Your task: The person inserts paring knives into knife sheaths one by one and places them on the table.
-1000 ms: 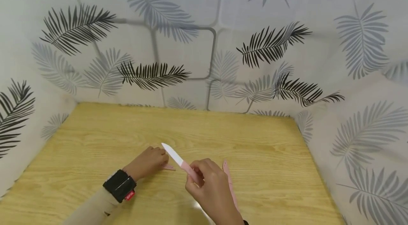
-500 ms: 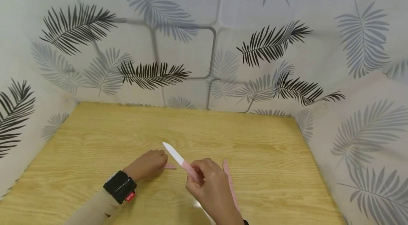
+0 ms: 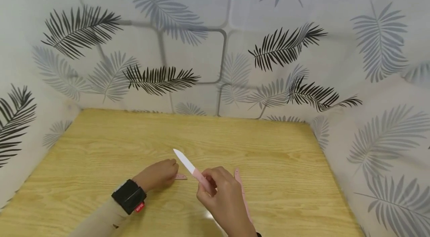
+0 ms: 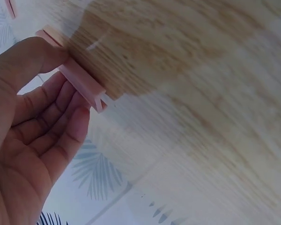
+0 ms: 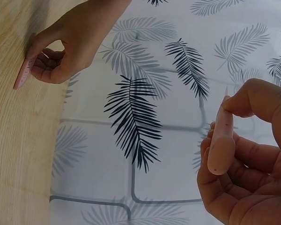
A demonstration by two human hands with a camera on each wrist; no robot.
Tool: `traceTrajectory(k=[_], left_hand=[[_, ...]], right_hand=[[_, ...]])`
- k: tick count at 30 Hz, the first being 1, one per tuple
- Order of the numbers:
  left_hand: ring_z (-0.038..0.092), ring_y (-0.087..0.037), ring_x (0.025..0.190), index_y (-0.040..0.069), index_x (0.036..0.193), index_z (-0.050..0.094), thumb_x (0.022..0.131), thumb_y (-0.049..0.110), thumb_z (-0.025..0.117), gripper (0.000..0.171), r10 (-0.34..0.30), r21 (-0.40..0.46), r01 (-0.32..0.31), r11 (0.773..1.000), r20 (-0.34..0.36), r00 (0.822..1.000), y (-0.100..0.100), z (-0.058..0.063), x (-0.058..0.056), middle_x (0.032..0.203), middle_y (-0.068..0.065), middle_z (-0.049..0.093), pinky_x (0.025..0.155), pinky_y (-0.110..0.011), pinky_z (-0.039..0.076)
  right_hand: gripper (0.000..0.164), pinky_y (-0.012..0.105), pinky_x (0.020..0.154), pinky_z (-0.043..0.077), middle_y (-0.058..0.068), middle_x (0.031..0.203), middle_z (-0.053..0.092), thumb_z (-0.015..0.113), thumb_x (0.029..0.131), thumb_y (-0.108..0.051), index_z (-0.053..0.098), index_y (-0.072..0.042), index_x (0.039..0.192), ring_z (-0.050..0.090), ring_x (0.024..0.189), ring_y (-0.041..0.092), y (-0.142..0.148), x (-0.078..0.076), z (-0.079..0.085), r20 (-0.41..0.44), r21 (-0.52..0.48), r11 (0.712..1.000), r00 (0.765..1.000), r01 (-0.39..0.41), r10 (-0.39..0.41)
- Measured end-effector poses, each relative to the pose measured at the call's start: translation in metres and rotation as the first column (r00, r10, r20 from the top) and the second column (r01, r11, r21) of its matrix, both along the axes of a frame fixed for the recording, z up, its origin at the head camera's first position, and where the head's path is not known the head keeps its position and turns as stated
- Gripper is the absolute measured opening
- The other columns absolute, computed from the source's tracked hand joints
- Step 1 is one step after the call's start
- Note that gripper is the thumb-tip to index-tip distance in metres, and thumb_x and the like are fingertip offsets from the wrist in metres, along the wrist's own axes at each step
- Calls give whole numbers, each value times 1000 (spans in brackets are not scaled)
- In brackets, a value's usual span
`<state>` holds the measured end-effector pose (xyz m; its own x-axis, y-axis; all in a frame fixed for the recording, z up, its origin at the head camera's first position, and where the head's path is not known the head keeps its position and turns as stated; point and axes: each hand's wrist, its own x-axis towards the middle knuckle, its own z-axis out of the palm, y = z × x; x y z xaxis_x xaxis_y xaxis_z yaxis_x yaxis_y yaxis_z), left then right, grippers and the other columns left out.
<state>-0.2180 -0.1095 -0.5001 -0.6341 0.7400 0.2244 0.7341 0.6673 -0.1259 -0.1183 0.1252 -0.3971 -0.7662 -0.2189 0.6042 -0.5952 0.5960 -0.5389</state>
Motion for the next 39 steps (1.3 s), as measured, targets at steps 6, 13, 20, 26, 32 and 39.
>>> traceTrajectory(k=[6,13,20,26,32,39], left_hand=[[46,-12,58,6,71,56,85,18,64,20,-17,49,19,999,-29,999,3,1,0,68,-1,47,51,-24,45],[39,-10,53,10,65,50,90,33,60,35,-35,120,44,992,-70,997,6,2,-2,62,2,40,47,-23,40],[41,-6,56,11,70,53,92,33,58,31,-46,255,12,967,126,991,10,4,-2,66,6,44,50,-18,40],[45,-5,59,9,77,57,89,28,62,23,-74,356,11,934,164,984,6,10,0,70,5,48,52,-15,41],[47,-5,61,11,81,57,87,24,62,15,-91,403,-20,915,255,963,1,16,0,74,5,51,53,-15,41],[54,-8,69,14,84,56,89,25,59,13,-121,457,-67,887,370,921,-3,20,2,77,7,54,60,-17,45]], right_hand=[[26,17,52,46,-17,74,51,67,66,0,63,-18,84,50,63,-2,-1,0,0,16,-15,1000,1000,4,-4],[27,17,52,46,-17,75,52,68,66,1,64,-18,85,50,63,-2,-1,0,-1,26,-21,1000,1000,6,-5],[25,17,53,47,-16,77,53,68,67,0,64,-16,85,51,64,-1,-3,1,-3,65,-38,999,998,1,2],[25,18,56,49,-14,77,55,68,66,1,64,-14,85,52,63,0,-3,1,-4,54,-48,999,998,-19,21],[26,19,56,49,-14,78,56,68,66,2,65,-14,86,52,63,0,-5,1,-4,29,-46,999,999,-27,29],[22,20,56,50,-9,77,59,67,67,-1,64,-13,86,52,62,0,-7,2,-6,20,-38,998,999,-46,46]])
